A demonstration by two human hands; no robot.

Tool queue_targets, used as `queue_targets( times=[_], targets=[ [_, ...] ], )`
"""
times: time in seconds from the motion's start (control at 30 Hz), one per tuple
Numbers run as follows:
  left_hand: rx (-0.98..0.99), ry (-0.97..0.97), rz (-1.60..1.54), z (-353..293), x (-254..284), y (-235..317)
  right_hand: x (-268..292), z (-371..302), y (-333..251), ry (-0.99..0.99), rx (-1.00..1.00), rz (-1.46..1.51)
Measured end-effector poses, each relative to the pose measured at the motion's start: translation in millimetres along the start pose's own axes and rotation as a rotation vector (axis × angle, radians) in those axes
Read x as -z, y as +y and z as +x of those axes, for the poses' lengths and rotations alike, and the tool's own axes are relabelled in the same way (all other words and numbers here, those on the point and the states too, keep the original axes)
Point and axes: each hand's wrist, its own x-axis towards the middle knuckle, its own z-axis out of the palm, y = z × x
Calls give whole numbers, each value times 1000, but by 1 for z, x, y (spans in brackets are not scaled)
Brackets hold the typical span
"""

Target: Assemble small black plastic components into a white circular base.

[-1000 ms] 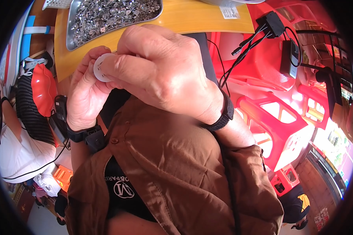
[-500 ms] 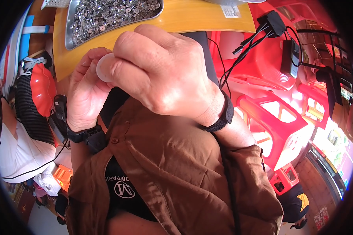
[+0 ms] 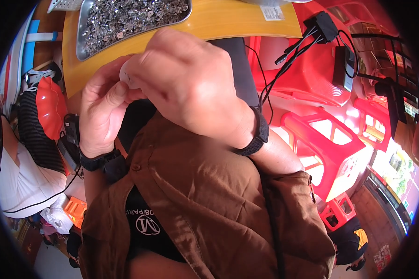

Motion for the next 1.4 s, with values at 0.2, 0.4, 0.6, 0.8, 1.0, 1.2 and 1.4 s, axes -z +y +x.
queue_targets(
  times=[0.2, 0.4, 0.6, 0.8, 1.0, 1.2, 1.4],
  targets=[
    [44, -88, -89, 1, 4, 1, 15, 1, 0, -127, -805, 884],
    [17, -67, -40, 2, 5, 2, 12, 2, -3, -77, -804, 857],
    [51, -104, 119, 0, 1, 7, 1, 1, -5, -17, -789, 854],
    [-40, -124, 293, -1, 2, 6, -2, 3, -7, 19, -838, 952],
    [48, -114, 17, 2, 4, 0, -12, -2, -2, 66, -874, 972],
    [48, -17, -55, -1, 9, 3, 7, -2, 4, -4, -126, 138],
    [16, 2, -54, -1, 4, 4, -4, -5, 6, 58, 8, 116]
  ],
)
